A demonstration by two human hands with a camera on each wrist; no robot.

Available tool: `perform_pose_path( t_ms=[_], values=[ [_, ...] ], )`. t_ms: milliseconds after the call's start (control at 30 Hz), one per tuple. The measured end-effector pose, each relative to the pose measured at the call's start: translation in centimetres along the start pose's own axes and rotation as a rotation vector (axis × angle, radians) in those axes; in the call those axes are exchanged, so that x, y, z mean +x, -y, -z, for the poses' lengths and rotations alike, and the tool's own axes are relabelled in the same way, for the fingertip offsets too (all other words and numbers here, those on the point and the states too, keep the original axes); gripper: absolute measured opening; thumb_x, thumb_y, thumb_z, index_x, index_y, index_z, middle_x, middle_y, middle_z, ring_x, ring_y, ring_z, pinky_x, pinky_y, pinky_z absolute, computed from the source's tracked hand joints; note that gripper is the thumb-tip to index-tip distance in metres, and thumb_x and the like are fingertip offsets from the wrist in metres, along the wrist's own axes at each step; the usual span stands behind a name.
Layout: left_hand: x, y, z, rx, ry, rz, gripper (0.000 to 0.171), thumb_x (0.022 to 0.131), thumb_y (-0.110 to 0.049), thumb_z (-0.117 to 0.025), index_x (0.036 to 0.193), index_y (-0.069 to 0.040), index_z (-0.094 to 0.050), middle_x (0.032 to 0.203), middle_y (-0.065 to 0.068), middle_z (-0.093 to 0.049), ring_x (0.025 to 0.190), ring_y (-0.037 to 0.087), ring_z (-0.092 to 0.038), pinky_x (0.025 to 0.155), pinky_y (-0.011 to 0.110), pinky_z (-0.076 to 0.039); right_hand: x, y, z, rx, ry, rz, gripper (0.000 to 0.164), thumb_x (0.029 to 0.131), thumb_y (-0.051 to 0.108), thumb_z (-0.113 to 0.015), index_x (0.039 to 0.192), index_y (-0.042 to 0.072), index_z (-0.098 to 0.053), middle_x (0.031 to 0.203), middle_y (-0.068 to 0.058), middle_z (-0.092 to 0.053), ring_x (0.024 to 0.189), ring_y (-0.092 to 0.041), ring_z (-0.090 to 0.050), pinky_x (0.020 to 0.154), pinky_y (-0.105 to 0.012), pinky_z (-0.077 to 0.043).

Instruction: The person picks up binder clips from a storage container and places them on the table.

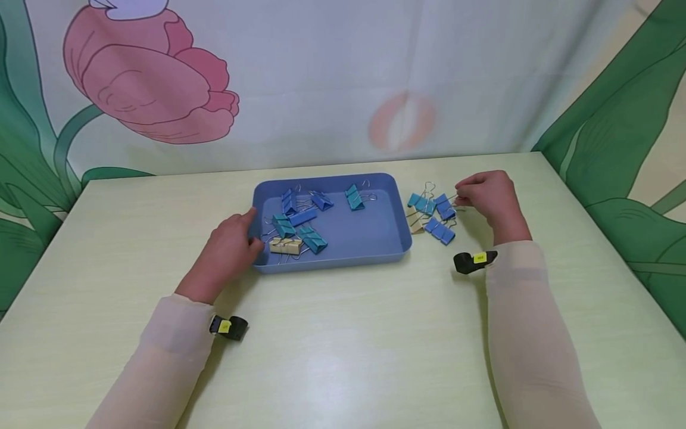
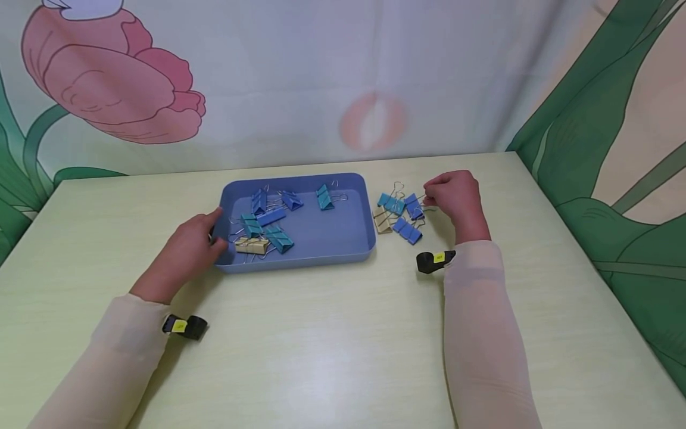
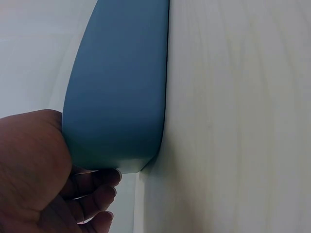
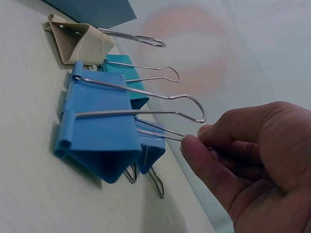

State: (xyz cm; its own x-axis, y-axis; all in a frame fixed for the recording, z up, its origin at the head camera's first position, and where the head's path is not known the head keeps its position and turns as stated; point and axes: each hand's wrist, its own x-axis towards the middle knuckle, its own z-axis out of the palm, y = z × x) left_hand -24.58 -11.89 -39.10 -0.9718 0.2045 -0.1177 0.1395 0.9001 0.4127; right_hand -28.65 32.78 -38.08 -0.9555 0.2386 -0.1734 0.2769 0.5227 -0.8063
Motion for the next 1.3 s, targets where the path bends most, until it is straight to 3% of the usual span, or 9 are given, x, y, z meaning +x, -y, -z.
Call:
perform_pose_path(
  t_ms=[267, 533, 833, 1100, 1300],
  values=[
    [0.2, 0.3, -0.1, -0.009, 0.009, 0.002, 0.065, 0.092, -0.013, -0.047, 0.151, 0.005, -0.023, 0.135, 0.029, -0.047, 0.101, 0.034, -0.046, 0.089, 0.046, -0.044, 0.1, 0.0, -0.1, 0.007, -0.003, -0.006, 0.033, 0.096, 0.016, -0.055, 0.122, -0.003, -0.063, 0.122, -0.021, -0.062, 0.08, -0.009, -0.07, 0.094, -0.039, -0.052],
    [0.2, 0.1, -0.1, -0.012, 0.021, 0.015, 0.066, 0.093, -0.014, -0.047, 0.152, 0.003, -0.022, 0.14, 0.029, -0.043, 0.106, 0.034, -0.046, 0.097, 0.049, -0.044, 0.0, -0.2, 0.0, -0.017, -0.005, 0.008, 0.034, 0.097, 0.02, -0.055, 0.123, -0.001, -0.062, 0.123, -0.018, -0.059, 0.1, -0.027, -0.067, 0.094, -0.04, -0.052],
    [0.1, 0.1, -0.1, -0.005, 0.021, 0.019, 0.066, 0.094, -0.014, -0.046, 0.152, 0.004, -0.021, 0.141, 0.029, -0.042, 0.111, 0.036, -0.047, 0.104, 0.052, -0.041, 0.0, 0.2, -0.1, -0.087, -0.154, 0.049, 0.035, 0.096, 0.03, -0.055, 0.121, 0.008, -0.064, 0.124, -0.013, -0.062, 0.102, -0.028, -0.063, 0.091, -0.039, -0.05],
    [0.2, 0.2, -0.2, -0.004, 0.014, 0.011, 0.066, 0.093, -0.013, -0.046, 0.151, 0.004, -0.022, 0.14, 0.03, -0.043, 0.105, 0.035, -0.046, 0.094, 0.048, -0.044, -0.2, 0.9, -0.5, -0.112, -0.233, 0.101, 0.038, 0.096, 0.032, -0.054, 0.126, 0.01, -0.062, 0.124, -0.012, -0.062, 0.111, -0.028, -0.056, 0.094, -0.041, -0.049],
    [0.2, 0.3, -0.2, -0.005, 0.012, 0.01, 0.066, 0.093, -0.013, -0.047, 0.151, 0.005, -0.022, 0.142, 0.029, -0.042, 0.106, 0.035, -0.047, 0.096, 0.048, -0.044, -0.5, 1.7, -1.0, -0.104, -0.277, 0.171, 0.037, 0.095, 0.029, -0.056, 0.127, 0.011, -0.062, 0.122, -0.012, -0.063, 0.112, -0.027, -0.056, 0.092, -0.041, -0.049]
  ],
)
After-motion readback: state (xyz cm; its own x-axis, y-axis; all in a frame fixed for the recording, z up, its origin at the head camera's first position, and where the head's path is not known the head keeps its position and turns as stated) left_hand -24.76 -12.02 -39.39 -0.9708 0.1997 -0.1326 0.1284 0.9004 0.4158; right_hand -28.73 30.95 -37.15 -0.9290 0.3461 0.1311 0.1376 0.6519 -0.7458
